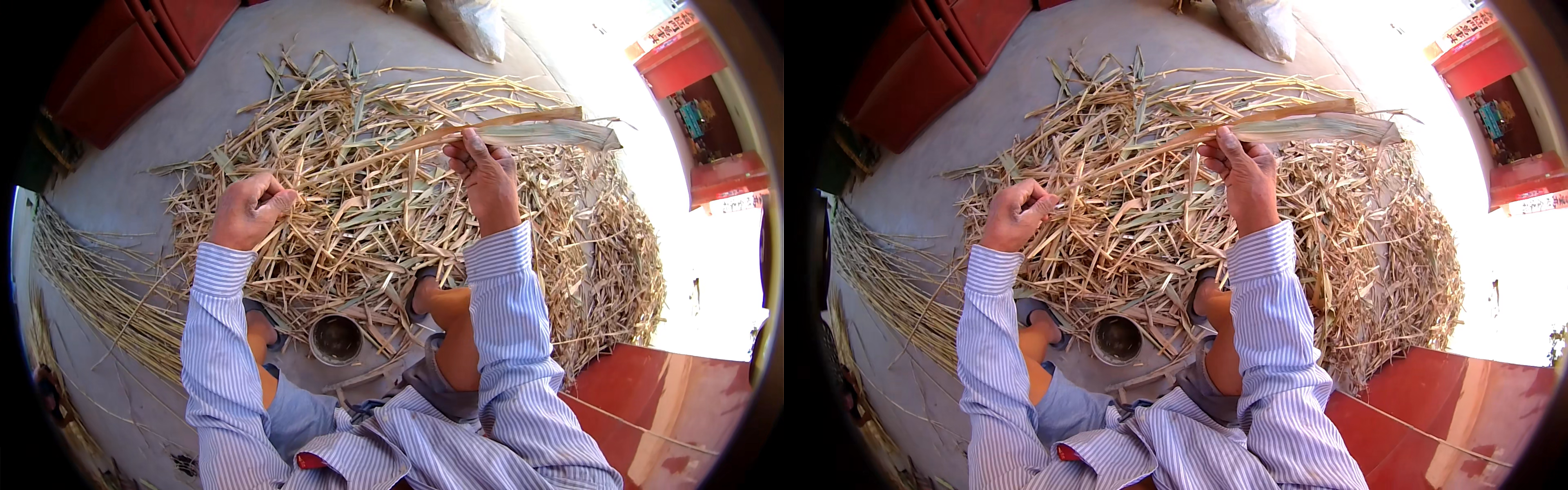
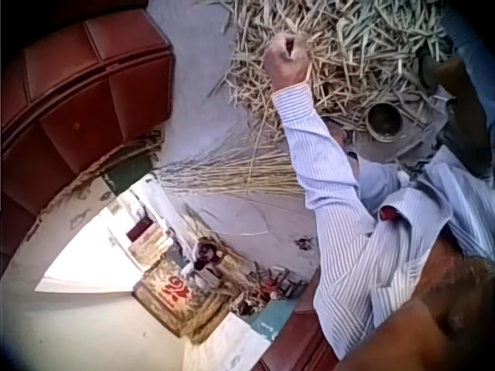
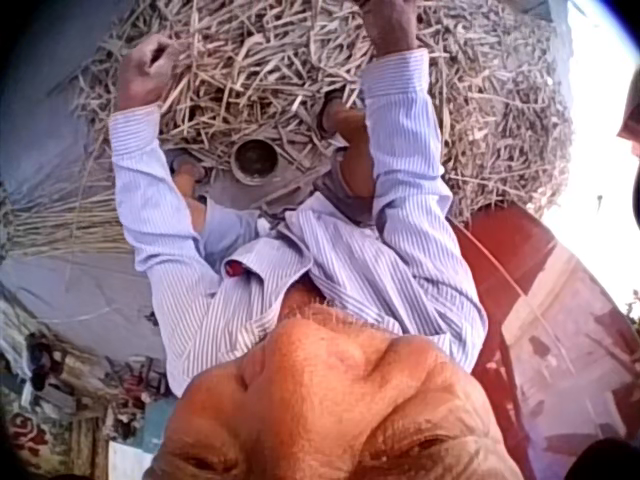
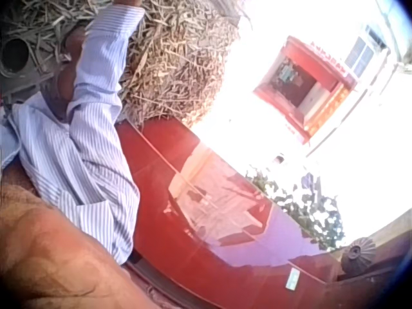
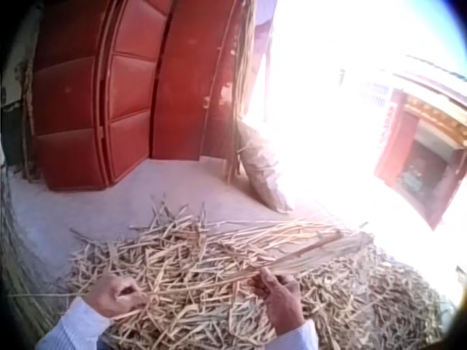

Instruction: The person sits on the floor and repeatedly strips dried leaves from long straw stalks by hand. The stripped leaves are dropped onto a pile on the floor, and the cleaned stalks are set aside.

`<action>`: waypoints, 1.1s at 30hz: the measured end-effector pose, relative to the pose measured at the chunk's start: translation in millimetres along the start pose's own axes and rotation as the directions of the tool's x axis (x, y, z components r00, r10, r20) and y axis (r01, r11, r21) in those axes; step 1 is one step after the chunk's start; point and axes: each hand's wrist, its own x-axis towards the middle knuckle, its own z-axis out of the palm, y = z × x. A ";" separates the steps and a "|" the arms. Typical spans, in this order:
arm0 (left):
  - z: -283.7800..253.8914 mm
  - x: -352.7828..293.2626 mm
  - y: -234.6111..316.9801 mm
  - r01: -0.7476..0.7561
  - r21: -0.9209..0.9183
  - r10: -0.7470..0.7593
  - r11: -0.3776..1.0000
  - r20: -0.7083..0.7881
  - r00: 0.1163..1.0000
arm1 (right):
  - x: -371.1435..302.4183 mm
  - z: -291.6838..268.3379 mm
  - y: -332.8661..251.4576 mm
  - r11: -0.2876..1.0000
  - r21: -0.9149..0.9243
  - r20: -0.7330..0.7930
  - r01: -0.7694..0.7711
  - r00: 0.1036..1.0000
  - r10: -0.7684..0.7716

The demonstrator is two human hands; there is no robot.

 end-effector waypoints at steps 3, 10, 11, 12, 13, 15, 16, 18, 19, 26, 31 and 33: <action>-7.1 -0.2 -1.9 0.056 -0.058 -0.054 0.997 0.034 0.998 | -1.1 -0.1 -2.5 0.999 -0.031 0.001 0.025 1.000 -0.025; 8.9 1.2 9.4 0.027 -0.218 -0.018 0.976 0.045 0.999 | -3.1 0.1 2.1 0.982 -0.164 0.074 -0.093 0.992 0.106; 16.6 3.4 13.6 -0.008 -0.193 0.012 0.981 0.021 1.000 | -6.1 4.7 2.9 0.977 -0.195 0.085 -0.087 0.991 0.105; 24.1 3.9 16.8 -0.038 -0.165 0.038 0.985 -0.005 0.999 | -8.2 8.5 4.5 0.971 -0.226 0.100 -0.082 0.989 0.107; 28.8 4.1 16.8 -0.069 -0.137 0.065 0.988 -0.030 0.997 | -8.6 9.9 6.6 0.973 -0.220 0.086 -0.068 0.992 0.088; 31.3 6.6 12.8 -0.052 -0.133 0.049 0.990 -0.032 0.998 | -8.3 12.1 8.9 0.977 -0.208 0.057 -0.035 0.997 0.048; 31.4 7.7 11.2 -0.058 -0.127 0.055 0.990 -0.030 0.998 | -7.6 13.7 9.1 0.983 -0.181 0.041 -0.033 0.998 0.041; 29.9 8.4 11.2 -0.058 -0.118 0.059 0.991 0.006 0.998 | -5.9 17.3 9.3 0.992 -0.125 0.006 -0.029 1.000 0.030; 27.2 8.5 13.2 -0.051 -0.115 0.057 0.992 0.042 0.998 | -5.4 19.4 9.6 0.990 -0.135 -0.021 -0.032 0.999 0.029; 30.1 5.6 6.4 -0.083 -0.100 0.073 0.992 -0.097 0.993 | -4.8 17.9 7.1 0.954 -0.293 -0.004 -0.061 0.998 0.063; 23.8 7.5 16.1 -0.089 0.106 0.109 0.990 -0.206 0.973 | -15.1 16.7 0.1 0.883 -0.468 0.166 -0.031 0.978 0.122; 22.0 9.2 16.0 -0.101 0.187 0.142 0.977 -0.217 0.966 | -24.7 24.6 2.2 0.940 -0.342 0.209 -0.015 0.974 0.092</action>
